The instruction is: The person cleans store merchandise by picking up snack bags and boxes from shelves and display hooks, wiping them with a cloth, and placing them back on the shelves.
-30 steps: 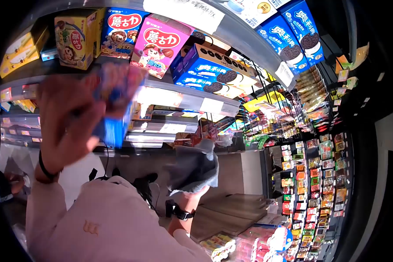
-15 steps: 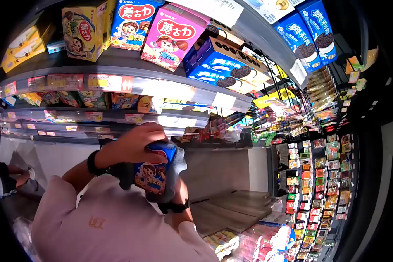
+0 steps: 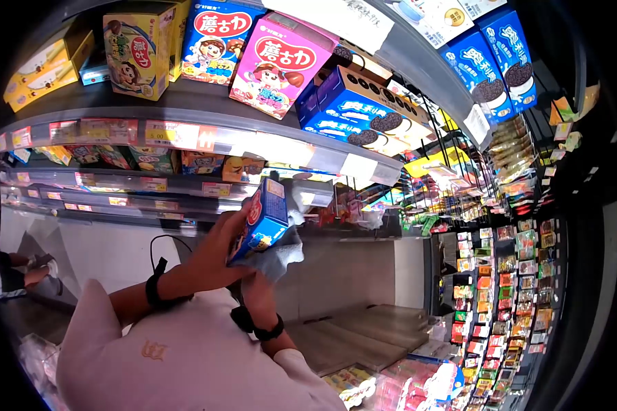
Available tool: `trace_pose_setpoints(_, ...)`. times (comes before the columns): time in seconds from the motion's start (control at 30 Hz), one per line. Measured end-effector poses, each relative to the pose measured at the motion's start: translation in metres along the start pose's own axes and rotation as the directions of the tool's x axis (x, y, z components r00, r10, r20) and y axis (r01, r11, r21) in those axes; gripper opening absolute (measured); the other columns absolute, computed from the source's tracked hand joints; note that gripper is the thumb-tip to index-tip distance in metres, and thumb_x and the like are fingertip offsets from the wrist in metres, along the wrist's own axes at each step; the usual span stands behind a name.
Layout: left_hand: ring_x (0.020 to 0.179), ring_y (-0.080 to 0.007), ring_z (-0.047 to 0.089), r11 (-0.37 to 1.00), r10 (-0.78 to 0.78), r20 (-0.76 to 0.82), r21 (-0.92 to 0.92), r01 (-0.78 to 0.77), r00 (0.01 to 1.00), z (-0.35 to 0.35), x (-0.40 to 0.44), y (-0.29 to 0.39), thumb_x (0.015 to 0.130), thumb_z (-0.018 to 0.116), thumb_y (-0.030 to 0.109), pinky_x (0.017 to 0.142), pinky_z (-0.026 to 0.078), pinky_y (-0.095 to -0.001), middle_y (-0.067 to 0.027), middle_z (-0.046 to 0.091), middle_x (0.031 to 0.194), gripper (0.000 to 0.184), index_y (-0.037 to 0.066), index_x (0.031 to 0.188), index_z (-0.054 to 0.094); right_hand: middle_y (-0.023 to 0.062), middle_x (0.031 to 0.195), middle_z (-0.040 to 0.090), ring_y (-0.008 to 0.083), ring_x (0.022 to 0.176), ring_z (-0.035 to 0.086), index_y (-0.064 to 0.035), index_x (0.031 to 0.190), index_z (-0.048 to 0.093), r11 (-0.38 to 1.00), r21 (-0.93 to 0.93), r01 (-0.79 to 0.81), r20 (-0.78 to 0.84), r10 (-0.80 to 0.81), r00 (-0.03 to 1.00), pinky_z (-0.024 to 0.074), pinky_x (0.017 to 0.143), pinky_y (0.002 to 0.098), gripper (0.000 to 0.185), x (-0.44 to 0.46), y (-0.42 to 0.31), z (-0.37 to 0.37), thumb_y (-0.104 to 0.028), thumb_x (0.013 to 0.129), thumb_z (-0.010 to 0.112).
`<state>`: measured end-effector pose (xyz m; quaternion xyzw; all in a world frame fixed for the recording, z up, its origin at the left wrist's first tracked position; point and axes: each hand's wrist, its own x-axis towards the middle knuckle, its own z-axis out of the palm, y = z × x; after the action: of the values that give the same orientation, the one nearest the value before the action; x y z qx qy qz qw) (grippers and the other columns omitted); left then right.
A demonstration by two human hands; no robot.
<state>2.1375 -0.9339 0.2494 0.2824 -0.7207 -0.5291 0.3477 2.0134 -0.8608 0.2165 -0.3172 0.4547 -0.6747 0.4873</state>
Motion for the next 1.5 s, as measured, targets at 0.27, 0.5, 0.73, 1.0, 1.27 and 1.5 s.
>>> trace_pose_setpoints(0.27,0.132,-0.0217,0.035,0.826,-0.057,-0.037,-0.563,0.026,0.998,-0.009,-0.011,-0.009,0.091,0.063,0.033,0.112,0.026,-0.0366,-0.0137,0.029,0.148,0.087,0.006,0.154,0.01,0.0087,0.114,0.062,0.0233,0.103,0.061,-0.0026,0.122,0.057,0.822,-0.392,0.412,0.348,-0.282,0.894,0.0484,0.092,0.037,0.033,0.003,0.018,-0.013,-0.014,0.091,0.063)
trace_pose_setpoints(0.5,0.125,-0.018,0.041,0.758,-0.28,-0.064,-0.627,0.18,0.958,-0.044,-0.007,-0.009,0.099,0.053,0.038,0.106,0.034,-0.0308,-0.0132,0.041,0.142,0.072,0.006,0.153,0.017,0.0086,0.109,0.063,0.0201,0.098,0.062,-0.0034,0.101,0.068,0.95,-0.31,0.036,0.466,0.119,0.877,0.0497,0.088,0.0341,0.018,0.002,0.017,0.017,-0.016,0.093,0.058)
trace_pose_setpoints(0.73,0.115,-0.0197,0.049,0.86,-0.296,0.054,-0.418,0.291,0.954,-0.019,-0.029,0.001,0.096,0.058,0.032,0.099,0.042,-0.0342,-0.015,0.048,0.132,0.074,0.007,0.153,0.017,0.0097,0.111,0.062,0.0206,0.1,0.062,-0.0046,0.109,0.064,0.662,-0.528,0.531,0.553,-0.206,0.807,0.0502,0.087,0.0338,0.022,0.044,-0.009,-0.017,-0.012,0.089,0.063)
trace_pose_setpoints(1.0,0.108,-0.0172,0.051,0.748,-0.39,0.087,-0.55,0.371,0.917,-0.04,-0.042,0.0,0.094,0.061,0.033,0.096,0.043,-0.0342,-0.0099,0.052,0.126,0.08,0.005,0.153,0.015,0.0106,0.115,0.061,0.0227,0.105,0.061,-0.005,0.118,0.059,0.77,-0.525,0.362,0.487,-0.077,0.87,0.049,0.091,0.0364,0.034,0.005,0.025,0.008,-0.013,0.086,0.067)
trace_pose_setpoints(1.27,0.115,-0.0185,0.049,0.815,-0.328,0.101,-0.472,0.336,0.939,-0.035,-0.045,0.008,0.092,0.064,0.035,0.1,0.04,-0.0357,-0.0137,0.051,0.13,0.082,0.005,0.153,0.017,0.0121,0.117,0.061,0.0253,0.107,0.06,-0.0041,0.124,0.055,0.475,-0.612,0.632,0.62,-0.207,0.756,0.048,0.093,0.0385,0.043,0.035,0.011,-0.012,-0.013,0.084,0.069)
trace_pose_setpoints(1.5,0.098,-0.0112,0.057,0.793,-0.259,0.126,-0.539,0.285,0.958,-0.045,-0.048,-0.008,0.094,0.06,0.042,0.084,0.048,-0.0258,-0.0076,0.058,0.116,0.072,0.001,0.145,0.03,0.0096,0.122,0.055,0.0191,0.109,0.054,-0.0023,0.134,0.042,0.964,-0.261,-0.055,-0.015,0.053,0.998,0.0438,0.096,0.0338,0.047,0.009,0.036,0.015,-0.039,0.105,0.036)
